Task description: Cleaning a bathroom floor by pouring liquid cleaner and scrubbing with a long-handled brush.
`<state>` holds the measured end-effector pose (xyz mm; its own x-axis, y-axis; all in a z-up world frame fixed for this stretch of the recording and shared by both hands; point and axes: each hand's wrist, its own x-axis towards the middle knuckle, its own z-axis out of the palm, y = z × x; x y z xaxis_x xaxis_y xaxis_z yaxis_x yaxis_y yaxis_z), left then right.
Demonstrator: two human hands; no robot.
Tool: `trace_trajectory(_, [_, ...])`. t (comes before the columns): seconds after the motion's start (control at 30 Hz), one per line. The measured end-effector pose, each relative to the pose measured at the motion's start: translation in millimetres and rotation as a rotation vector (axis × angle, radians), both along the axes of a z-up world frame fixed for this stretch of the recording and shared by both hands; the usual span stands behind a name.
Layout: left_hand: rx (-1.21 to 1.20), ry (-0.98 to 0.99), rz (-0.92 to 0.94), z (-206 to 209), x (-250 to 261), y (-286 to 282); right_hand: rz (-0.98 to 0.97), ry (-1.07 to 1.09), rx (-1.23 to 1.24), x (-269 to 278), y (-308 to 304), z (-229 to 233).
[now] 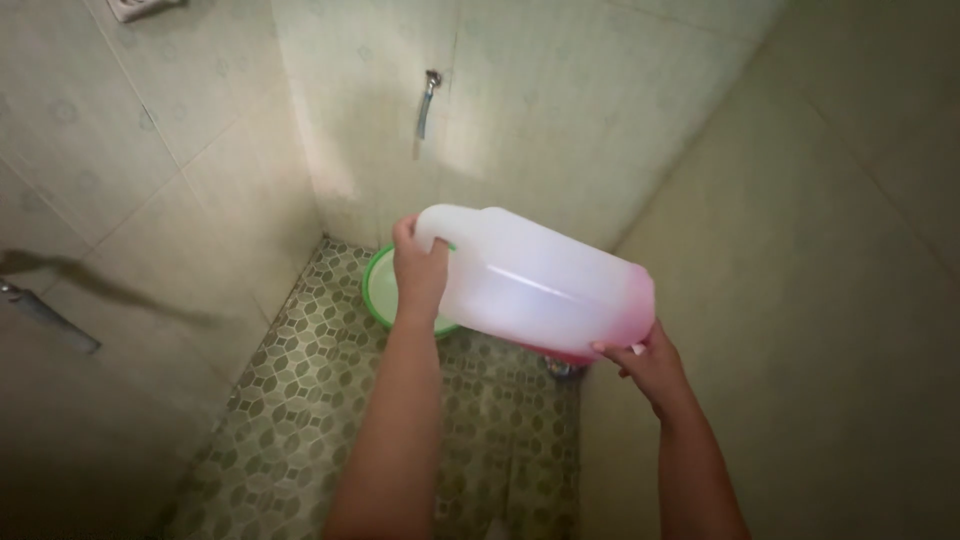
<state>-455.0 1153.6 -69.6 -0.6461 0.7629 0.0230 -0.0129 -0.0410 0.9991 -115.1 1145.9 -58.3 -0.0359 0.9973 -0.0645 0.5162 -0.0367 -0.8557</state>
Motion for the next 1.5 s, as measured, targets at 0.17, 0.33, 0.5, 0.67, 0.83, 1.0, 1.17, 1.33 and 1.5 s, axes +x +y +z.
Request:
trace_trajectory(0.17, [0.221,-0.039,0.239,-31.6,0.4,56.6,0.203,-0.046,0.056,-5.1,111.8,4.5])
trace_trajectory(0.33, [0.282,0.013,0.419,-46.6,-35.0,75.6,0.463,0.067,0.155,-44.6,213.8,-53.0])
trace_trajectory(0.5, [0.382,-0.117,0.513,-74.9,-96.6,99.1,0.598,0.112,0.028,-125.0,267.0,-83.8])
trace_trajectory(0.67, [0.243,-0.157,0.621,-73.6,-152.7,112.7,0.725,0.039,-0.004,-204.6,317.5,-85.2])
trace_trajectory(0.83, [0.237,-0.213,0.682,-98.8,-202.8,141.3,0.811,0.009,0.022,-276.5,369.5,-53.5])
trace_trajectory(1.0, [0.181,-0.26,0.756,-105.9,-221.3,153.9,0.994,-0.001,0.064,-335.1,418.7,-26.0])
trace_trajectory(1.17, [0.212,-0.265,0.823,-122.0,-243.2,170.8,1.151,-0.019,0.02,-394.8,477.7,-42.1])
trace_trajectory(1.33, [0.261,-0.29,0.887,-119.8,-256.8,190.4,1.206,-0.057,-0.014,-451.9,526.7,-57.4])
trace_trajectory(1.5, [0.236,-0.17,0.945,-94.5,-276.5,214.6,1.338,-0.058,-0.026,-505.9,583.1,-77.5])
